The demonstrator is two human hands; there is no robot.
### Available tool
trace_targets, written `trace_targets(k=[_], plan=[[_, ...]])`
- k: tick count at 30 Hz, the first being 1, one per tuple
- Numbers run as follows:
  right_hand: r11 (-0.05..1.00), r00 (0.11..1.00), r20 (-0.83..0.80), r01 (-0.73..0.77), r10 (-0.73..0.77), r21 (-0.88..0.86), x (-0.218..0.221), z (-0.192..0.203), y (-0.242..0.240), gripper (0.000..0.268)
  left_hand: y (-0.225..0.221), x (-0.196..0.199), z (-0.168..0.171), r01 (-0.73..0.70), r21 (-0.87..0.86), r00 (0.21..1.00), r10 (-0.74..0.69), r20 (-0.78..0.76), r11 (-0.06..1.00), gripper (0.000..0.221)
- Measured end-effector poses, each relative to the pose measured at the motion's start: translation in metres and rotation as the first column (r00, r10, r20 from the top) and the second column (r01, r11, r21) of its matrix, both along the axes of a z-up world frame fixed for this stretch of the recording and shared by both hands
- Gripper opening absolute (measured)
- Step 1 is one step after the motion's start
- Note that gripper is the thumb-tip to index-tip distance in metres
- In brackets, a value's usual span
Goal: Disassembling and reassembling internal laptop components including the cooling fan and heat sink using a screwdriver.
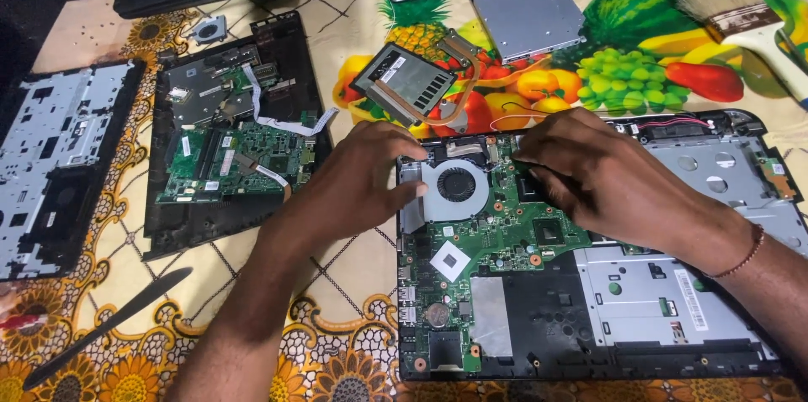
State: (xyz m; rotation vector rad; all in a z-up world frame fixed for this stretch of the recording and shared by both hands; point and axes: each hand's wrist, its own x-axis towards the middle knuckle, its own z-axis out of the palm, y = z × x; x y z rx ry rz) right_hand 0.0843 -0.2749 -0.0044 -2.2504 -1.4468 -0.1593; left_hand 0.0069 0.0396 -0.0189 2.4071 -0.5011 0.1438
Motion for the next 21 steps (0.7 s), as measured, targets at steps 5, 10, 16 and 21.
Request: trace_targets(k=[5,10,16,21], plan=[[0.994,0.995,0.012,-0.102,0.101,0.045,-0.015,0.010,0.004,0.051,-0.007,-0.004,0.007,-0.018,-0.034,0.998,0.016,-0.066,0.999,0.029],[0.983,0.983,0.052,-0.176,0.179,-0.060,-0.022,0.016,0.013,0.057,-0.011,-0.004,0.007,0.014,0.009,0.995,-0.014,-0.096,1.000,0.041],[0.951,0.962,0.093,-0.234,0.256,-0.202,-0.016,0.021,0.038,0.056,-0.007,0.000,-0.003,0.046,-0.051,0.997,-0.049,-0.064,0.998,0.045],[0.958,0.986,0.054,-0.139,0.157,-0.252,-0.015,0.028,0.051,0.025,-0.006,0.002,-0.007,0.080,-0.094,0.996,-0.083,-0.031,0.992,0.047]])
